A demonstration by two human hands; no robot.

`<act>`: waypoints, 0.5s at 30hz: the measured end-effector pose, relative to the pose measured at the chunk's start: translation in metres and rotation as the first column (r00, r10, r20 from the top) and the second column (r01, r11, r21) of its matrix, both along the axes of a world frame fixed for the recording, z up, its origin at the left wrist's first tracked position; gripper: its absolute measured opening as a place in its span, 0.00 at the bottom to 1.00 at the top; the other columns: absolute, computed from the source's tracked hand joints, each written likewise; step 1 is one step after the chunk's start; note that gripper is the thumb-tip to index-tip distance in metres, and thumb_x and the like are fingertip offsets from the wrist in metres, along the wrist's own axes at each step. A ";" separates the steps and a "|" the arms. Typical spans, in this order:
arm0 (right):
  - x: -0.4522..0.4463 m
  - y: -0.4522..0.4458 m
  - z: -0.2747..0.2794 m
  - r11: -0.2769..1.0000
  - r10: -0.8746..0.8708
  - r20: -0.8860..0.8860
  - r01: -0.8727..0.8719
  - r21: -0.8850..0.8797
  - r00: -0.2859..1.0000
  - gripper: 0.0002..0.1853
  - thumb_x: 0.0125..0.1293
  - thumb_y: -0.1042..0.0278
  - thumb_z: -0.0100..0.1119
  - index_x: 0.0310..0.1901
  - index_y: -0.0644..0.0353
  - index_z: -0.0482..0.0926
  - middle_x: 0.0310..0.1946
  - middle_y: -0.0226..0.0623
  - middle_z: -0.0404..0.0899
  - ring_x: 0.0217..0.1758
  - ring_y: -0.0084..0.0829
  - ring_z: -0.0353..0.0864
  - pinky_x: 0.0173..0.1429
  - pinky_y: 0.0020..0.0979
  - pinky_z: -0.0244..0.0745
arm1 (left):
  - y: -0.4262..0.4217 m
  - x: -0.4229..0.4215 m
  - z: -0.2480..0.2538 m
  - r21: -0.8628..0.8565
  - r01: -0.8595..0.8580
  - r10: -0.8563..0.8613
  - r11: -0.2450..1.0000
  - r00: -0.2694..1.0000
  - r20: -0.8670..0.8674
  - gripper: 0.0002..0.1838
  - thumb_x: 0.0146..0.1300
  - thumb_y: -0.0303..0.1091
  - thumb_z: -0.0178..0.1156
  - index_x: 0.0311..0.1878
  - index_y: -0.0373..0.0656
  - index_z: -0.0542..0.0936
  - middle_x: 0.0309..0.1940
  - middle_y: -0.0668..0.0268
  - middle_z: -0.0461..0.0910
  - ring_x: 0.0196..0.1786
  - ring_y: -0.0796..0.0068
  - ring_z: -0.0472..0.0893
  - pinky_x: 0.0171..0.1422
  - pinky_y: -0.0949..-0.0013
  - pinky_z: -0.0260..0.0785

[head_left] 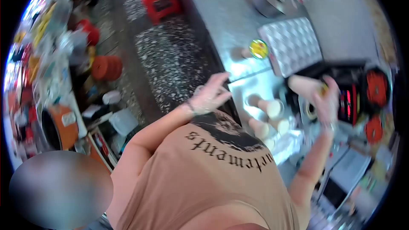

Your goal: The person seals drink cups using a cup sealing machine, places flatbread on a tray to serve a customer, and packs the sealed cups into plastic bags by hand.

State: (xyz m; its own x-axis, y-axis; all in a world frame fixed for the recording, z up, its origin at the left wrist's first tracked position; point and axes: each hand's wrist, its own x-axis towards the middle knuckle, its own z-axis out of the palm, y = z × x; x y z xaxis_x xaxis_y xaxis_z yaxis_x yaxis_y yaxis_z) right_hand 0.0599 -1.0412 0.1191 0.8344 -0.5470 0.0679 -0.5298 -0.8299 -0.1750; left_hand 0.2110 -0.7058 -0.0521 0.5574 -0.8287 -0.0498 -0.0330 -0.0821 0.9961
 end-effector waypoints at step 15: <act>0.113 -0.008 -0.211 0.994 0.067 -0.202 -0.047 0.101 0.977 0.40 0.48 0.47 0.70 0.61 0.56 0.66 0.58 0.50 0.66 0.62 0.52 0.67 0.67 0.47 0.64 | 0.011 0.018 0.003 0.169 0.034 -0.020 0.985 0.996 -0.085 0.32 0.69 0.30 0.53 0.73 0.38 0.54 0.64 0.54 0.59 0.49 0.71 0.77 0.57 0.68 0.72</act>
